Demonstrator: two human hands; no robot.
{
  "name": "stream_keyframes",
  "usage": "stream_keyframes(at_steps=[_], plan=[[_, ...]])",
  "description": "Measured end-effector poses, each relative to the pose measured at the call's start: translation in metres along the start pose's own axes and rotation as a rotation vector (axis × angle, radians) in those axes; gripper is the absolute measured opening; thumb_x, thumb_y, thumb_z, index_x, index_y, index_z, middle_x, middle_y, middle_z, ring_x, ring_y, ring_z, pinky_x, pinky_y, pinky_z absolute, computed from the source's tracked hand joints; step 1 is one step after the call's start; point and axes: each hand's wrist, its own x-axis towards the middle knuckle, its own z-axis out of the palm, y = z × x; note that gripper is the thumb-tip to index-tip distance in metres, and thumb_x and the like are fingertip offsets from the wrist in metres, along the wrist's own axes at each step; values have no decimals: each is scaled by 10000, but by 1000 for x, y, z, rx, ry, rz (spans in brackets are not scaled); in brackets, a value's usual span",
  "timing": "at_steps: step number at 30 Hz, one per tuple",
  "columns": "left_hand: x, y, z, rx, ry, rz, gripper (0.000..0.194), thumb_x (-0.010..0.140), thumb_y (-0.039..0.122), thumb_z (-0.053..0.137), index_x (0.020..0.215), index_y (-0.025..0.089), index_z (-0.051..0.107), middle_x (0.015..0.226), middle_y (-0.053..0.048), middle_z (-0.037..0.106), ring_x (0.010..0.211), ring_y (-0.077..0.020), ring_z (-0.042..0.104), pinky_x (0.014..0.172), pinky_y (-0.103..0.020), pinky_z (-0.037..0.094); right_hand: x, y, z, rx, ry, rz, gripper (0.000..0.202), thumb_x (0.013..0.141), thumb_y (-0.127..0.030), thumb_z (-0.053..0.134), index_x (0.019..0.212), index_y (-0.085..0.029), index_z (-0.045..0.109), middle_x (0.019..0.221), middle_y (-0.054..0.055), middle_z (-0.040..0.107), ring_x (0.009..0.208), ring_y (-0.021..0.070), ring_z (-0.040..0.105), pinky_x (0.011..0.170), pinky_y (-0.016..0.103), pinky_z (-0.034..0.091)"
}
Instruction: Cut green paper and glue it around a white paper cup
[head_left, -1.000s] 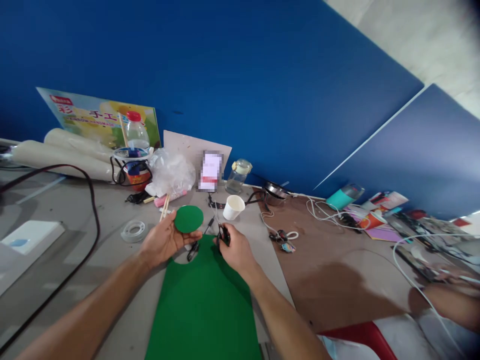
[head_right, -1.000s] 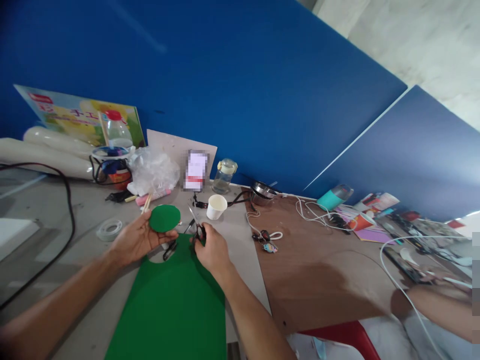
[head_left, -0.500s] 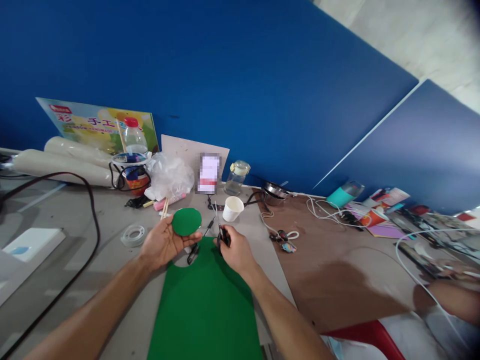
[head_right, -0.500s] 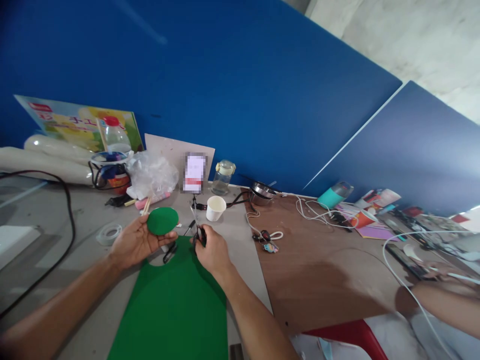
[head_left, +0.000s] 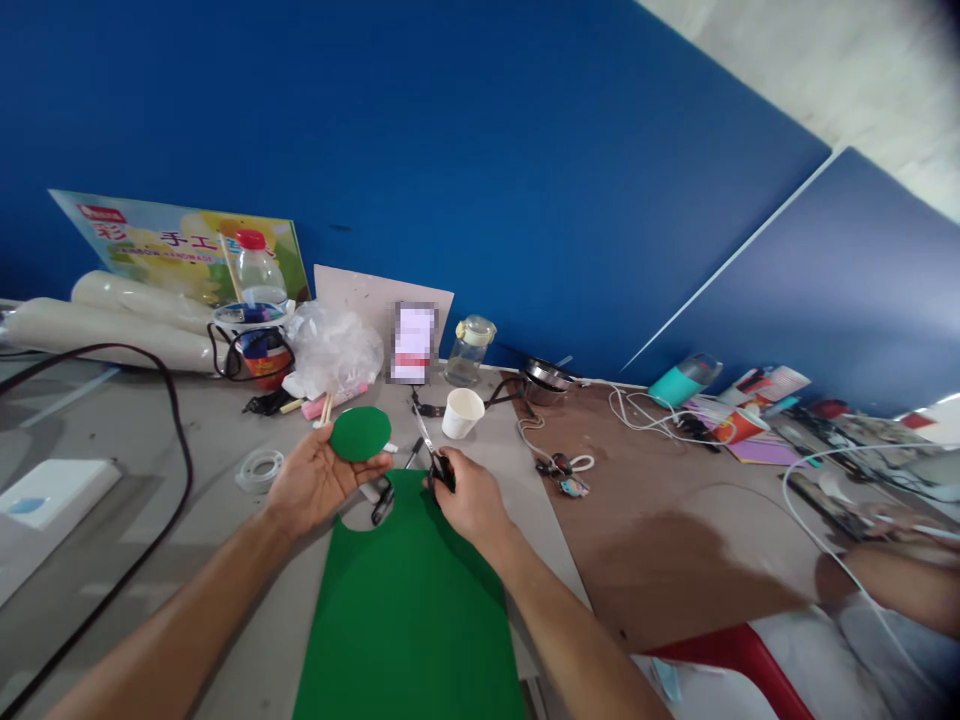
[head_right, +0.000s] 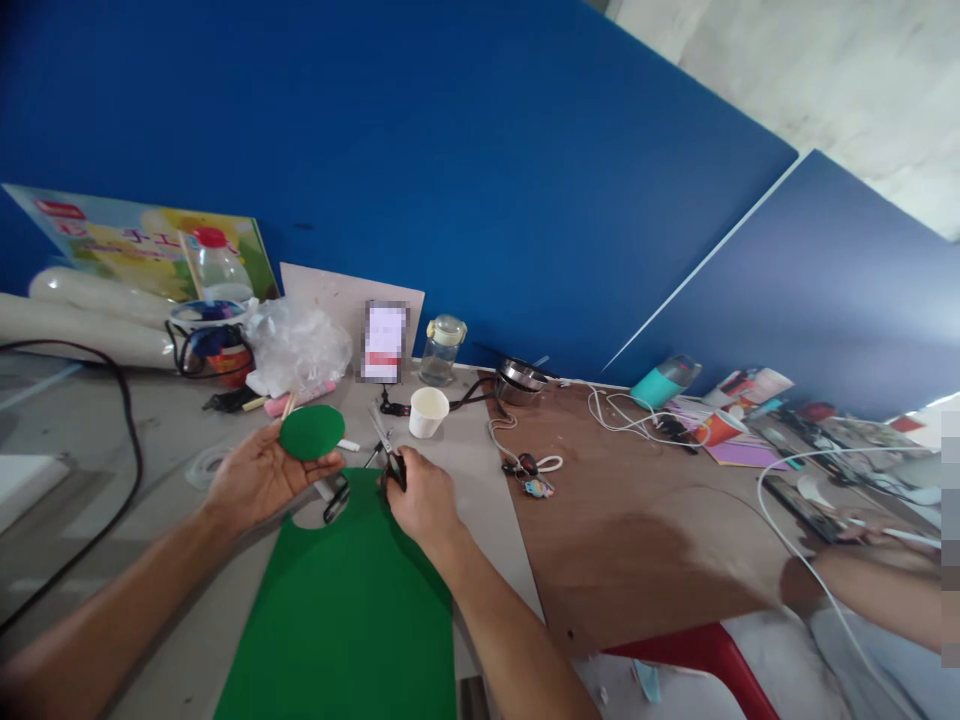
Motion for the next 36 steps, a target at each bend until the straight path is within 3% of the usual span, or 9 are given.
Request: stream_keyframes(at_steps=[8, 13, 17, 21, 24, 26, 30, 34, 36], plan=[[2, -5, 1, 48, 18, 38, 364, 943, 338, 374, 941, 109, 658, 830, -140, 734, 648, -240, 690, 718, -431, 570, -1, -4, -3, -247, -32, 1, 473, 844, -339, 574, 1276, -160, 508, 1044, 157, 680, 902, 277, 666, 758, 350, 463], [2, -12, 2, 179, 105, 112, 150, 876, 236, 545, 827, 130, 639, 731, -71, 709, 506, -157, 625, 609, -333, 572, -1, -6, -4, -268, -44, -11, 265, 890, -362, 496, 1017, -185, 646, 912, 138, 706, 835, 263, 675, 707, 333, 458], [1, -17, 1, 326, 48, 166, 57, 744, 146, 684, 781, 154, 642, 639, -17, 659, 531, -166, 632, 652, -330, 566, -2, -9, -10, -243, -43, -24, 225, 878, -330, 502, 924, -183, 666, 893, 131, 698, 818, 258, 668, 701, 335, 463], [1, -20, 1, 725, 35, 357, 168, 681, 101, 705, 827, 183, 714, 826, -64, 689, 811, -219, 664, 808, -326, 523, 0, -17, -19, 195, 28, -62, 245, 872, -254, 484, 1062, -199, 627, 936, 83, 687, 826, 195, 645, 708, 289, 466], [0, -20, 2, 902, 45, 547, 259, 637, 15, 671, 776, 218, 751, 1092, -82, 635, 1122, -246, 549, 1016, -320, 385, 6, -27, -18, 753, -84, 106, 279, 875, -353, 477, 1065, -178, 583, 802, 27, 657, 535, 106, 555, 507, 230, 413], [-2, -19, 4, 900, 68, 587, 303, 623, -12, 647, 762, 235, 755, 1170, -74, 589, 1194, -259, 491, 1048, -322, 343, 11, -33, -11, 1006, -175, 229, 270, 833, -392, 533, 979, -171, 586, 773, 1, 625, 453, 65, 496, 436, 202, 343], [-8, -20, 10, 717, 58, 492, 333, 617, -32, 622, 803, 218, 737, 1172, -88, 598, 1234, -276, 462, 1023, -305, 367, 21, -38, 9, 1330, -258, 326, 301, 631, -322, 715, 856, -167, 590, 590, -61, 538, 417, 60, 457, 414, 192, 314], [-7, -22, 10, 471, 93, 330, 526, 641, 14, 661, 1117, 234, 628, 1125, -70, 651, 1064, -242, 596, 856, -295, 482, 25, -33, 19, 1380, -97, 311, 287, 581, -279, 698, 826, -168, 597, 557, -74, 520, 409, 49, 407, 413, 190, 289], [-5, -21, 9, 317, 65, 215, 482, 685, 85, 670, 1146, 206, 596, 1049, -79, 684, 922, -226, 653, 762, -300, 514, 25, -30, 19, 1302, -18, 259, 248, 618, -277, 657, 835, -173, 601, 545, -75, 502, 424, 53, 402, 423, 190, 285]])
